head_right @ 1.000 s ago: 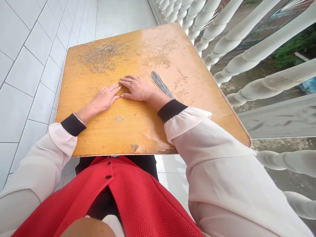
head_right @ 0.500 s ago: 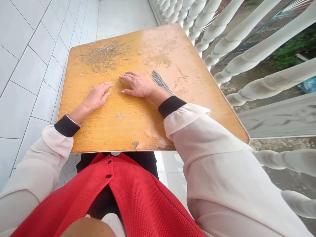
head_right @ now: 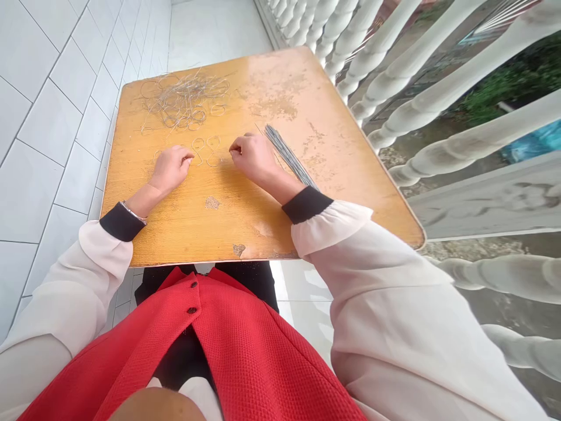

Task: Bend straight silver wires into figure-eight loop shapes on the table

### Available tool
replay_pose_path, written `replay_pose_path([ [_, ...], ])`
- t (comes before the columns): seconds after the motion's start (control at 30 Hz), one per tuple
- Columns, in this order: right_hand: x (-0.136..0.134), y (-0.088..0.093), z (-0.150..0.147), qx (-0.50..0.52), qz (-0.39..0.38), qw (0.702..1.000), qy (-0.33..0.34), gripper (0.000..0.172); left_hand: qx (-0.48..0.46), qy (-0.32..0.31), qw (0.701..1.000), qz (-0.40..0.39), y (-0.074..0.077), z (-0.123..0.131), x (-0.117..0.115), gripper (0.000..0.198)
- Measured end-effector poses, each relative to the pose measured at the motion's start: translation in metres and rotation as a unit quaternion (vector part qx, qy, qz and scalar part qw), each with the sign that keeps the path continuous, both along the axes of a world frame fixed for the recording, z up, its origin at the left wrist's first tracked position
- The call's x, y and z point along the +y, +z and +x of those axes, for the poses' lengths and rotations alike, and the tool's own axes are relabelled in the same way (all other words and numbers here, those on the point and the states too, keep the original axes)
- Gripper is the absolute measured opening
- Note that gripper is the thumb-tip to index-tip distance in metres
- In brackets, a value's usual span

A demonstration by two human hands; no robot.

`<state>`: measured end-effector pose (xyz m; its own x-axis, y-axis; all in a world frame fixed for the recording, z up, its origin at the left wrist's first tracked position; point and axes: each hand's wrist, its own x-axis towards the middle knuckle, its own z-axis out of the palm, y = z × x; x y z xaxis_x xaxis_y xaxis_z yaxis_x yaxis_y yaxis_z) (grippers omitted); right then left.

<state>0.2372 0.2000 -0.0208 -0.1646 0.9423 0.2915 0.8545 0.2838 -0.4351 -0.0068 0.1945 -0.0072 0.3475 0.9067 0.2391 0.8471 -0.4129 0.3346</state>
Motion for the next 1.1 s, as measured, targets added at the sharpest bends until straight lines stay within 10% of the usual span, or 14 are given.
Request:
replay_pose_path([
  [0.4,-0.041,0.023,0.034,-0.068,-0.044,0.995,-0.052,0.026,-0.101,0.024,0.995,-0.003,0.017,-0.044,-0.031,0.021],
  [0.67,-0.076,0.045,0.076,-0.276,-0.231,0.916,-0.178,0.046,-0.163,0.054,0.982,-0.073,0.021,-0.077,-0.074,0.019],
  [1.1,-0.069,0.062,0.081,-0.26,-0.202,0.918,-0.221,0.033,-0.22,0.058,0.966,-0.125,0.028,-0.08,-0.134,0.018],
])
